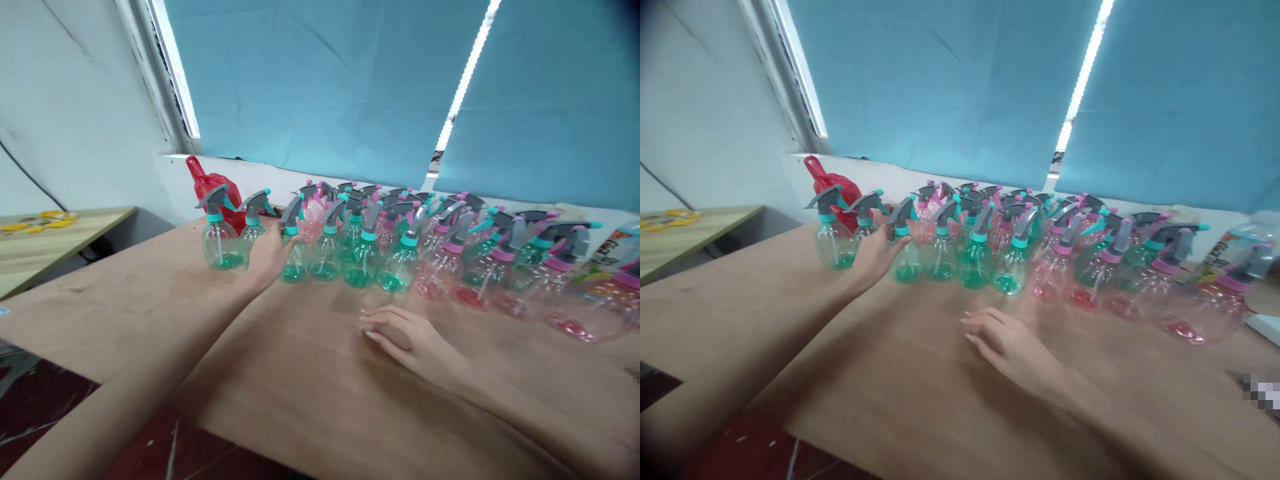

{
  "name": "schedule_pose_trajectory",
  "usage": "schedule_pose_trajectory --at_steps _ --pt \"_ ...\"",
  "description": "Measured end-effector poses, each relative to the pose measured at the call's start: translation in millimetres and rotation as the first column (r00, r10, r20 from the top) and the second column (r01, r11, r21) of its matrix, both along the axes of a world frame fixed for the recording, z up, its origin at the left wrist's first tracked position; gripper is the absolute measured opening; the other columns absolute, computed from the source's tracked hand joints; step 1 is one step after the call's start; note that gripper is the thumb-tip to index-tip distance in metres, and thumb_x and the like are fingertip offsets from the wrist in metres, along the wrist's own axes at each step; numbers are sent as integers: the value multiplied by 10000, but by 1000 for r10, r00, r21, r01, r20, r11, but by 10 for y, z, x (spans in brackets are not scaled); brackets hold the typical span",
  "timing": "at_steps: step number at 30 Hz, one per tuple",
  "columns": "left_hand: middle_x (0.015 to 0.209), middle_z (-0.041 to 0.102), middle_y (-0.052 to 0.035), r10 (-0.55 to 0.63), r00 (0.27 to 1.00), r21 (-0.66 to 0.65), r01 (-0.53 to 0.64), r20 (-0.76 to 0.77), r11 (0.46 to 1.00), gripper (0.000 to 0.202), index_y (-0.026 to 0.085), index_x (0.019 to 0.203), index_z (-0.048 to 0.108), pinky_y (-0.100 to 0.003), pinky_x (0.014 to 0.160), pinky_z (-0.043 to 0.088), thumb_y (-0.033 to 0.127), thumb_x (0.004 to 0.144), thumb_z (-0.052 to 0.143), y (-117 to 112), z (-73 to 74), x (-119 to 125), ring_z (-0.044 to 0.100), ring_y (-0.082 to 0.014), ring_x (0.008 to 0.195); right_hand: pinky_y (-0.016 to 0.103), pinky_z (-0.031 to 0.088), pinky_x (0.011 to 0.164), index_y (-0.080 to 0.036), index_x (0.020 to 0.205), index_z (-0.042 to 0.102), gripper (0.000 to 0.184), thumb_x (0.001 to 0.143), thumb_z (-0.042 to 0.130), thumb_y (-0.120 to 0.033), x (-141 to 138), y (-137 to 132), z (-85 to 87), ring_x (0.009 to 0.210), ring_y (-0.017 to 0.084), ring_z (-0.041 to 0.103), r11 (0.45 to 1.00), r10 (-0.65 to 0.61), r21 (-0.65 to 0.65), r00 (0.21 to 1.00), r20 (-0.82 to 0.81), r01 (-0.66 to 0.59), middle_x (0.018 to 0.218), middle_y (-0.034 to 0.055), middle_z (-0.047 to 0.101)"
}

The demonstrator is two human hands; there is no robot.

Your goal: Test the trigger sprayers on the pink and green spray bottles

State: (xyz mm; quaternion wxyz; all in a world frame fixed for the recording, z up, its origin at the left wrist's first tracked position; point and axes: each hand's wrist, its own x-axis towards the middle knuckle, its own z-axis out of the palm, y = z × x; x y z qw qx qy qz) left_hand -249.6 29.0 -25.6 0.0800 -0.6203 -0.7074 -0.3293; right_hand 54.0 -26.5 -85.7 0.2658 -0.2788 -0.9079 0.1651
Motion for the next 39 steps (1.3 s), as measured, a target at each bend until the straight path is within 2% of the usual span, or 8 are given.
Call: schedule_pose_trajectory --at_steps 10,14,16,22,26,29,33,39 --pt "1158 667 -211 14 999 33 -16 49 999 366 117 1240 530 -457 913 483 294 922 568 220 33 31 632 -369 1104 437 525 943 -273 1156 593 223 957 495 -262 -39 14 83 1099 231 649 999 -42 -20 999 -9 41 1179 56 680" --pt "1168 666 -215 11 998 43 -14 65 999 374 105 1240 533 -466 935 473 298 922 564 261 34 20 623 -382 1127 378 583 726 -252 1148 617 232 957 496 -304 -72 88 144 776 197 707 992 -120 -45 993 -5 119 1059 57 704" --pt "1184 662 -217 13 997 50 -17 74 999 373 108 1235 535 -476 944 469 310 922 562 273 23 8 617 -388 1140 378 571 689 -242 1155 620 245 952 513 -326 -128 160 207 650 174 680 985 -166 -47 986 -6 166 1042 58 710" --pt "1249 636 -208 -29 994 96 19 105 995 376 115 1247 519 -433 974 469 311 926 538 274 -11 -49 610 -331 1168 430 526 845 -198 1240 590 352 924 571 -352 -449 431 475 853 238 700 958 -283 -52 958 -36 281 1195 107 687" --pt "1282 610 -213 -52 993 131 38 109 991 404 104 1261 512 -459 1004 454 315 917 538 151 -14 -87 579 -335 1205 435 515 869 -154 1341 525 496 915 585 -401 -689 572 601 956 282 692 943 -325 -84 945 -32 322 1269 158 647" --pt "1278 603 -220 -72 990 139 56 118 989 415 86 1268 501 -464 998 467 307 916 524 -22 -36 -109 570 -330 1216 431 534 801 -99 1370 497 582 901 595 -430 -841 662 656 890 302 707 926 -361 -122 933 -5 357 1117 183 703" --pt "1279 595 -197 -107 984 130 89 140 988 396 120 1251 506 -447 948 517 316 908 520 -295 -86 -107 581 -312 1206 420 539 735 -62 1425 420 687 890 605 -452 -1018 777 685 780 302 713 901 -402 -169 915 23 400 831 127 728" --pt "1173 653 -135 -190 963 134 167 188 977 316 167 1142 553 -426 816 592 336 876 531 -596 -163 -36 648 -287 1097 383 523 766 -11 1502 222 864 895 589 -505 -1267 902 671 776 282 717 859 -473 -213 881 19 466 859 139 724"
